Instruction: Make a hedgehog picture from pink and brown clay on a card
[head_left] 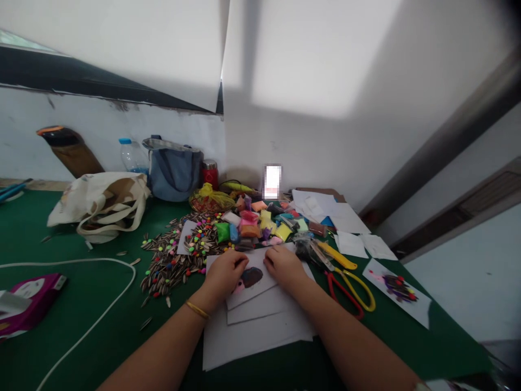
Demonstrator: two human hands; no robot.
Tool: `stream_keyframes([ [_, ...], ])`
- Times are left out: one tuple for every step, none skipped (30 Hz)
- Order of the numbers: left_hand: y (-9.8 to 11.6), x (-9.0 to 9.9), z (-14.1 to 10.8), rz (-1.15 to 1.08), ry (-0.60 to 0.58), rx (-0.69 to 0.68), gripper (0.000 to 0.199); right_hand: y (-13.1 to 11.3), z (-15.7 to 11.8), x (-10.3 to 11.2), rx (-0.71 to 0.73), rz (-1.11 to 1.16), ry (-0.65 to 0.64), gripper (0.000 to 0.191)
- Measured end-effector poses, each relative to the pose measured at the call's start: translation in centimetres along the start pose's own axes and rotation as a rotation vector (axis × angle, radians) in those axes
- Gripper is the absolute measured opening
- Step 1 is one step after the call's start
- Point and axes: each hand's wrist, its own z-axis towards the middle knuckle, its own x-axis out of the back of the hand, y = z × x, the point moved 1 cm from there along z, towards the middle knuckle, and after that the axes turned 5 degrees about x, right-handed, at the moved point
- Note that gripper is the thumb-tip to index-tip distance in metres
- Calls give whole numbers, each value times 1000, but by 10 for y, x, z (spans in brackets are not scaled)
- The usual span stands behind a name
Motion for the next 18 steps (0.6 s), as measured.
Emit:
stream_keyframes([
  [0,0,0,1,-2,5,21,-1,1,-1,-18,-26,-8,11],
  [0,0,1,0,-1,10,21,-1,2,-1,-29,-47,-17,11],
  [0,0,1,-2,-1,16,21,-2,2,-1,-30,-61,-28,12],
  [0,0,1,-4,1,20,21,-3,2,0,-18,-72,-41,12],
  [0,0,2,-6,3,23,21,-4,1,2,8,-80,-59,12],
  [0,0,2,-4,2,23,21,-5,-1,4,41,-89,-79,13],
  [0,0,3,3,-2,26,21,-7,-4,6,78,-99,-101,15],
  [1,0,3,17,-9,32,21,-9,-7,9,115,-112,-124,19],
  [1,0,4,34,-16,40,22,-10,-10,13,143,-129,-141,23],
  [2,0,5,54,-25,51,22,-12,-14,16,168,-148,-155,27],
  [3,0,5,72,-34,61,22,-14,-19,19,189,-166,-160,31],
  [4,1,6,86,-39,69,23,-15,-24,22,207,-182,-160,35],
  [5,1,7,96,-43,72,23,-16,-29,25,227,-192,-158,38],
  [6,1,7,103,-47,70,23,-16,-33,27,241,-199,-157,41],
  [7,1,7,107,-53,65,24,-16,-37,29,253,-202,-159,42],
  [7,1,7,112,-59,58,23,-15,-41,29,261,-202,-164,42],
  [8,1,8,116,-66,52,23,-14,-44,29,265,-202,-170,42],
  [8,1,8,120,-74,45,23,-13,-45,29,263,-200,-173,42],
])
